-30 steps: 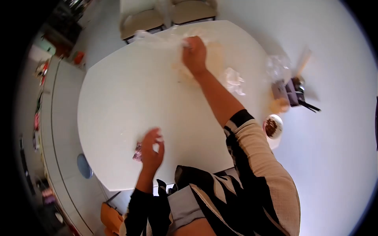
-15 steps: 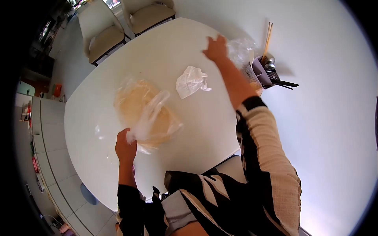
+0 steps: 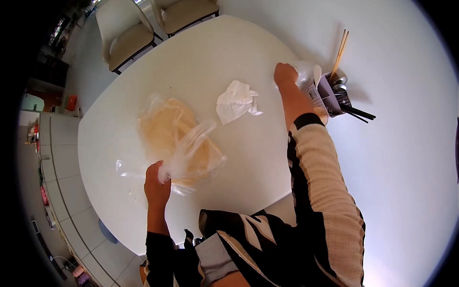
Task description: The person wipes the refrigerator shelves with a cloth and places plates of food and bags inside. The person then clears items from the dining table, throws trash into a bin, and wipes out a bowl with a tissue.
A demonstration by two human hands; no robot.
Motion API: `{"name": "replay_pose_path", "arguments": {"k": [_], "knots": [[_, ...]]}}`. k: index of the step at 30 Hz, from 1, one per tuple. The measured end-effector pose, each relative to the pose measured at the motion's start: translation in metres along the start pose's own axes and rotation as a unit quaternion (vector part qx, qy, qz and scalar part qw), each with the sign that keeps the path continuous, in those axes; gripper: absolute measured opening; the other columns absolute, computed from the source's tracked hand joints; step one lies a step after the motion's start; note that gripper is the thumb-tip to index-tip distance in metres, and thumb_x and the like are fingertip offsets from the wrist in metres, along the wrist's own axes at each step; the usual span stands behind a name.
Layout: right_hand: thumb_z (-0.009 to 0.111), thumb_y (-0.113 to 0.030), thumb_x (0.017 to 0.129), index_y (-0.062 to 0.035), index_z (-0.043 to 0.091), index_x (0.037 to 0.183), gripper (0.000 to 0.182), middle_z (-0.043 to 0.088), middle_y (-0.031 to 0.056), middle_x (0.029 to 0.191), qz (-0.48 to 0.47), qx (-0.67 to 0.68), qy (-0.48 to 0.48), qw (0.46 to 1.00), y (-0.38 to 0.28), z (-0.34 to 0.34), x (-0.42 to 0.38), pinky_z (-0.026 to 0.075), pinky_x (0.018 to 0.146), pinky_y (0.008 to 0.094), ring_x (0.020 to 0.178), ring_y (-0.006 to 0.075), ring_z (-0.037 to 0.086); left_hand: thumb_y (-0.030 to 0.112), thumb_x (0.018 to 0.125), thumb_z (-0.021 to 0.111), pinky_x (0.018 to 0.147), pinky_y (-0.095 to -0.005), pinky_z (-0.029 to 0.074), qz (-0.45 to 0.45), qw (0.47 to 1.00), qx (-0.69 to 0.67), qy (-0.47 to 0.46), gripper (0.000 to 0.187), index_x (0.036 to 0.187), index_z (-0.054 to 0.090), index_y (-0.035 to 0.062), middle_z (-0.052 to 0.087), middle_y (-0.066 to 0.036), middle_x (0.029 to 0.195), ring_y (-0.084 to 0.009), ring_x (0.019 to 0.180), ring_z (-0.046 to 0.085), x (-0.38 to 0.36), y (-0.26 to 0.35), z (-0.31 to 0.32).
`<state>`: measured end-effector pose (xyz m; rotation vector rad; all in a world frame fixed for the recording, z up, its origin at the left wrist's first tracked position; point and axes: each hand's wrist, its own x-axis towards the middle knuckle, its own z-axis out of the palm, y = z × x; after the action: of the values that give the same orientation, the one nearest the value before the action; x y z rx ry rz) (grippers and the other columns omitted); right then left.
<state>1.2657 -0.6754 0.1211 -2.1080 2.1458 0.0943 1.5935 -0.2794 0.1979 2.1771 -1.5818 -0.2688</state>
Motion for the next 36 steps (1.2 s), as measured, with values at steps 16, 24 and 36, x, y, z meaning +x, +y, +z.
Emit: {"name": "replay_pose_path", "arguments": {"k": [16, 24, 36], "knots": [[0.052, -0.013, 0.086, -0.0115, 0.051, 0.106, 0.02, 0.053, 0.0017, 0.094, -0.151, 0.936, -0.171, 0.269, -0.083, -0.07, -0.219, 0.047, 0.07, 0.0291, 0.084, 0.0156, 0.054, 0.006, 0.074, 0.065, 0.083, -0.0343, 0.047, -0.048, 0.969, -0.24, 0.006, 0.064, 0.132, 0.038, 0.011, 0.039, -0.012, 0.133, -0.0259, 0.108, 0.051, -0.049, 0.051, -0.051], [0.052, -0.011, 0.081, -0.0061, 0.04, 0.115, 0.036, 0.046, 0.0081, 0.104, -0.402, 0.639, 0.009, 0.655, -0.137, -0.012, -0.323, 0.041, 0.084, 0.0313, 0.098, 0.0203, 0.047, 0.03, 0.072, 0.072, 0.098, -0.0356, 0.033, 0.077, 0.871, -0.485, 0.017, 0.085, 0.136, 0.022, 0.0058, 0.028, -0.018, 0.136, -0.0273, 0.122, 0.036, -0.02, 0.09, 0.007], [0.058, -0.015, 0.077, -0.009, 0.055, 0.114, 0.038, 0.059, 0.007, 0.103, -0.163, 0.517, -0.072, 0.837, -0.021, 0.009, -0.079, 0.048, 0.075, 0.03, 0.093, 0.0162, 0.056, -0.002, 0.078, 0.037, 0.046, -0.0238, 0.04, -0.281, 0.756, -0.555, 0.205, 0.022, 0.095, 0.045, 0.0099, 0.049, -0.005, 0.073, -0.0134, 0.058, 0.048, -0.063, -0.005, 0.003]]}}
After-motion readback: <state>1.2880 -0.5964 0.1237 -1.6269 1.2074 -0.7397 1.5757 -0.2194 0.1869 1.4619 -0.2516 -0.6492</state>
